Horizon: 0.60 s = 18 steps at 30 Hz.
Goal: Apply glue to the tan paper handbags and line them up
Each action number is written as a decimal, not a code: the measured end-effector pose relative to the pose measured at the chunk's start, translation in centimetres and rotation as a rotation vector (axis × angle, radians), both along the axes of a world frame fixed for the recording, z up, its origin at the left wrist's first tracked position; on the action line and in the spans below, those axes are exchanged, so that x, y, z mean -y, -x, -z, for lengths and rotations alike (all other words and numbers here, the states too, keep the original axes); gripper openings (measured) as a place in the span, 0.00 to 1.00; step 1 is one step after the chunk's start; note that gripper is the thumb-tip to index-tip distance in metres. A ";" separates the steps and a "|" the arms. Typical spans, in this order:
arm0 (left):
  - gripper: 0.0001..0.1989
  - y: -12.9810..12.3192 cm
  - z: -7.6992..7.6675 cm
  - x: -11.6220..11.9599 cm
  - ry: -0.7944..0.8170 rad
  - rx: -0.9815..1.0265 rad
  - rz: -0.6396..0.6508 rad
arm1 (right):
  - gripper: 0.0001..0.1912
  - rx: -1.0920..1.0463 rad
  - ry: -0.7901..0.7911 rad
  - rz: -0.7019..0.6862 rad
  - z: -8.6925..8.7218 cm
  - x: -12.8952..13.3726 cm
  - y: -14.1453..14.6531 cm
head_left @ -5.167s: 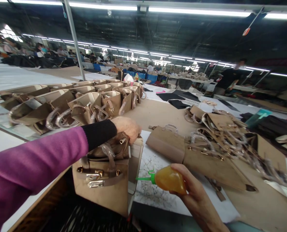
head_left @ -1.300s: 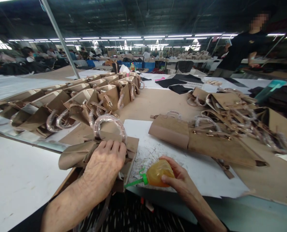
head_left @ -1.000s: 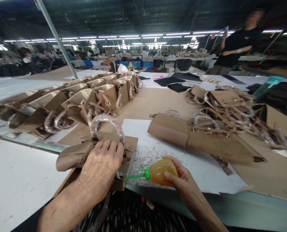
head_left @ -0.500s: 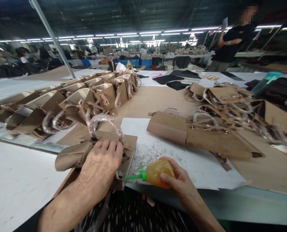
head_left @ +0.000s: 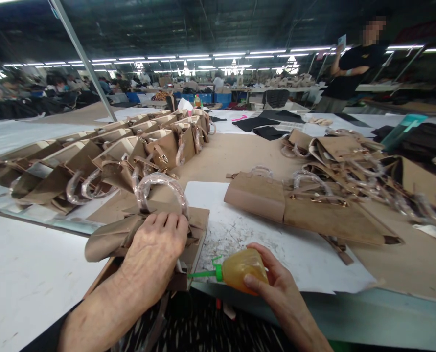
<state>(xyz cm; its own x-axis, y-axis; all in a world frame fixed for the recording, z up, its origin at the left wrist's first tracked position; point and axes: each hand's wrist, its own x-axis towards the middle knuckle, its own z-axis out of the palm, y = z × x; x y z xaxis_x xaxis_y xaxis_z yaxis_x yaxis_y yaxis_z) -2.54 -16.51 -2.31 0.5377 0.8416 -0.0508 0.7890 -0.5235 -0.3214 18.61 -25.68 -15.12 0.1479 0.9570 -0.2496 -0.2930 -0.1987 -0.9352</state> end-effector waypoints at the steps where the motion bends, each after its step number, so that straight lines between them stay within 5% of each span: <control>1: 0.13 0.1 -0.3 -0.1 0.014 0.009 -0.014 | 0.30 0.021 -0.013 0.017 0.1 -0.2 0.1; 7: 0.11 1.0 -1.8 -1.2 0.078 0.092 -0.099 | 0.27 0.416 -0.153 0.095 0.9 -2.7 -0.2; 13: 0.11 1.5 -2.9 -2.3 0.137 0.138 -0.157 | 0.19 0.859 -0.488 0.100 0.9 -4.4 -0.1; 18: 0.08 1.4 -4.2 -2.5 0.198 0.169 -0.231 | 0.25 1.118 -0.670 0.046 2.0 -4.7 0.3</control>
<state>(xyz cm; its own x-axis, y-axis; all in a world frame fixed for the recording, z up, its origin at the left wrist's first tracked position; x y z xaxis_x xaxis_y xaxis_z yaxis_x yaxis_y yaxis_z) -3.92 -13.97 1.93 0.3492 0.9247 -0.1519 0.9273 -0.3643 -0.0859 18.31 -20.95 -17.15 -0.0001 0.8352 0.5500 0.7093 0.3878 -0.5887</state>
